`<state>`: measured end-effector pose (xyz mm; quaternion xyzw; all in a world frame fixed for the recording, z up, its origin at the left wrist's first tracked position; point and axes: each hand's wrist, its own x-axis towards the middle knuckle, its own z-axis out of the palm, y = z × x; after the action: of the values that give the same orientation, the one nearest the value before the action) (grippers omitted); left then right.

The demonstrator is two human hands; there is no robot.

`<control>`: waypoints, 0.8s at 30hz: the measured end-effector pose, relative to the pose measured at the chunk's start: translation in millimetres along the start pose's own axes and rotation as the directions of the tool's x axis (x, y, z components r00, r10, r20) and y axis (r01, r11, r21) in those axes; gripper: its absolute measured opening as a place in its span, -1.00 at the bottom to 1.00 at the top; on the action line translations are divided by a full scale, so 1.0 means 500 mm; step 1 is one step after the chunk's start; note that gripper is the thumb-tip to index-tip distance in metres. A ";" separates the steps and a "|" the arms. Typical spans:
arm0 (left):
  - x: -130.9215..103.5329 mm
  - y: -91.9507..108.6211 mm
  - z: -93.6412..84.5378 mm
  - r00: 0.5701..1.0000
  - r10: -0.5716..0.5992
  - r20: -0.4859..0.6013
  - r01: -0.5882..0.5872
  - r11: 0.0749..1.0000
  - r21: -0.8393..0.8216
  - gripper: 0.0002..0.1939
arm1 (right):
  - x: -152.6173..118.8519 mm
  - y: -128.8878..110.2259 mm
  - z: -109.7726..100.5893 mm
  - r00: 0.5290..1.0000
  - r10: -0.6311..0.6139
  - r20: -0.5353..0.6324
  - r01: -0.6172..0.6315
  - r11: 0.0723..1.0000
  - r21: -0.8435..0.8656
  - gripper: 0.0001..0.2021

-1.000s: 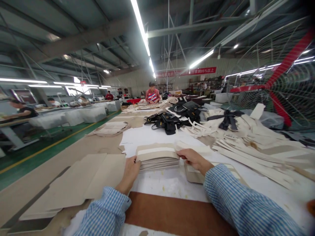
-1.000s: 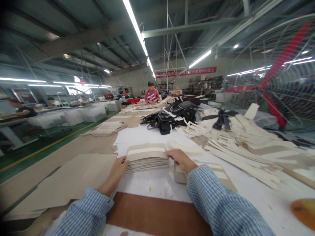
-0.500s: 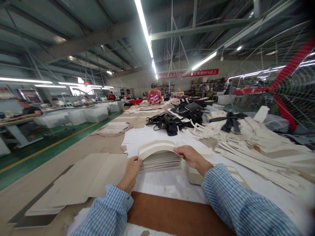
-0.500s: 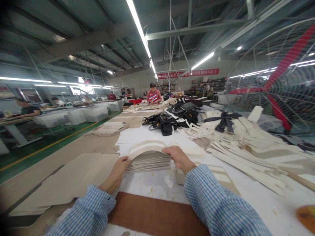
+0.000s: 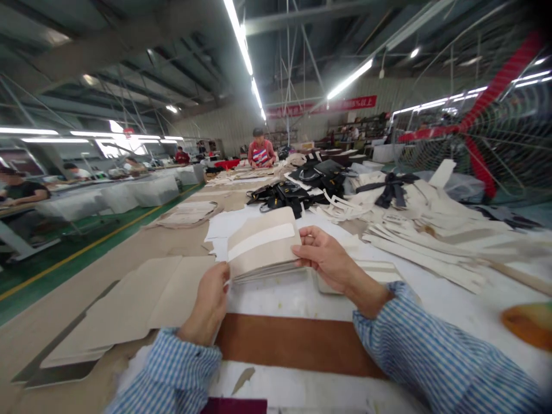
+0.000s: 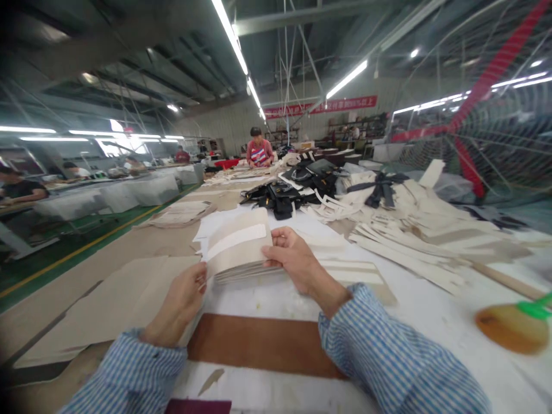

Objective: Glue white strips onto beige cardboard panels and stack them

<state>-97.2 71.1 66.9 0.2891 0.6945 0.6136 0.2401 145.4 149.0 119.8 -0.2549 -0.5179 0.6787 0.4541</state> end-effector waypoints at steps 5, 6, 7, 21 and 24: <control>-0.119 0.006 -0.018 0.997 -0.016 0.077 0.025 0.993 -0.117 -0.43 | -0.128 -0.033 -0.083 0.994 0.036 -0.100 -0.051 0.988 -0.144 -0.45; -0.150 0.004 -0.020 0.994 -0.019 0.104 0.033 0.991 -0.133 -0.39 | -0.158 -0.032 -0.104 0.990 0.055 -0.133 -0.080 0.978 -0.191 -0.45; -0.182 0.000 -0.023 0.990 -0.028 0.137 0.047 0.989 -0.138 -0.36 | -0.188 -0.029 -0.126 0.981 0.084 -0.173 -0.122 0.966 -0.227 -0.43; -0.335 -0.077 -0.011 0.846 -0.018 0.533 -0.271 0.846 0.459 -0.66 | -0.421 0.099 -0.290 0.891 0.220 -0.397 -0.443 0.612 -0.655 -0.53; -0.329 -0.072 -0.011 0.841 -0.057 0.539 -0.250 0.841 0.480 -0.63 | -0.423 0.102 -0.290 0.896 0.193 -0.400 -0.435 0.560 -0.705 -0.58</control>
<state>13.2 -50.3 28.4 0.5386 0.7260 0.3036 0.3010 342.3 28.6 -2.7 -0.6070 -0.6362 0.4136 0.2361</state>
